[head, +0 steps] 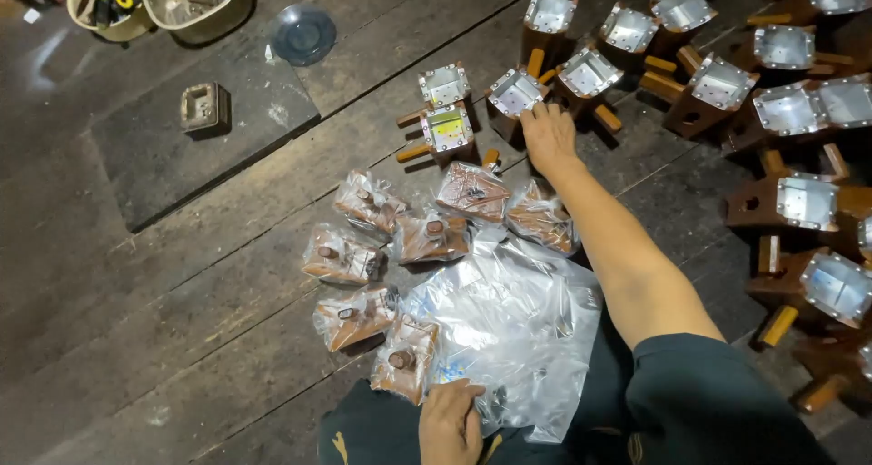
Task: Packaging small wooden boxes into individual plastic bags for storage or shipping.
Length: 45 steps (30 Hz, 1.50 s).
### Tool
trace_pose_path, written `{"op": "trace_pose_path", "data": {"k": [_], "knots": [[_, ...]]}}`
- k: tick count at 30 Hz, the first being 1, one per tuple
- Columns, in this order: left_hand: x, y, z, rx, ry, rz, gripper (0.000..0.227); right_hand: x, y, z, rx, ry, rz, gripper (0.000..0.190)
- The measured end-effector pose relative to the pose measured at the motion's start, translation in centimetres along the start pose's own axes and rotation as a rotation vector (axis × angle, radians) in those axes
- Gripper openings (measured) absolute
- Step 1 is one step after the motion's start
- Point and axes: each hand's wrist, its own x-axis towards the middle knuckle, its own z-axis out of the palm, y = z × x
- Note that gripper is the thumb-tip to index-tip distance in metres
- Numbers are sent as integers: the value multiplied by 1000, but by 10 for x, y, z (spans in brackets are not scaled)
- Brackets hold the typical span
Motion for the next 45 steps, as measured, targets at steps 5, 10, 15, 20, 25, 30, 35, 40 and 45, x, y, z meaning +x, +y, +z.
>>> {"op": "trace_pose_path", "data": {"k": [5, 10, 15, 20, 25, 30, 35, 40, 45], "knots": [[8, 24, -8, -35, -47, -64, 29, -8, -8, -21, -147, 106, -19, 57], [6, 27, -9, -68, -64, -44, 29, 0, -1, 1, -178, 35, -82, 67], [6, 14, -2, -25, -147, -37, 27, -8, 15, 8, -332, 24, -207, 32], [4, 14, 2, -44, -123, 3, 28, -22, 21, -33, -365, 225, -427, 20], [1, 26, 0, -39, -125, -7, 27, -43, 5, -98, -275, 477, -562, 23], [-11, 25, 2, -25, 27, 81, 31, -100, 12, -154, -312, 324, -306, 27], [-10, 25, -4, 11, -21, -75, 26, -176, 36, -181, -361, 281, -74, 25], [-9, 28, -1, 36, 0, -97, 23, -242, 63, -141, -425, -93, 146, 19], [-9, 49, -7, -14, -25, -87, 22, -288, 61, -96, -347, -29, 160, 16]]}}
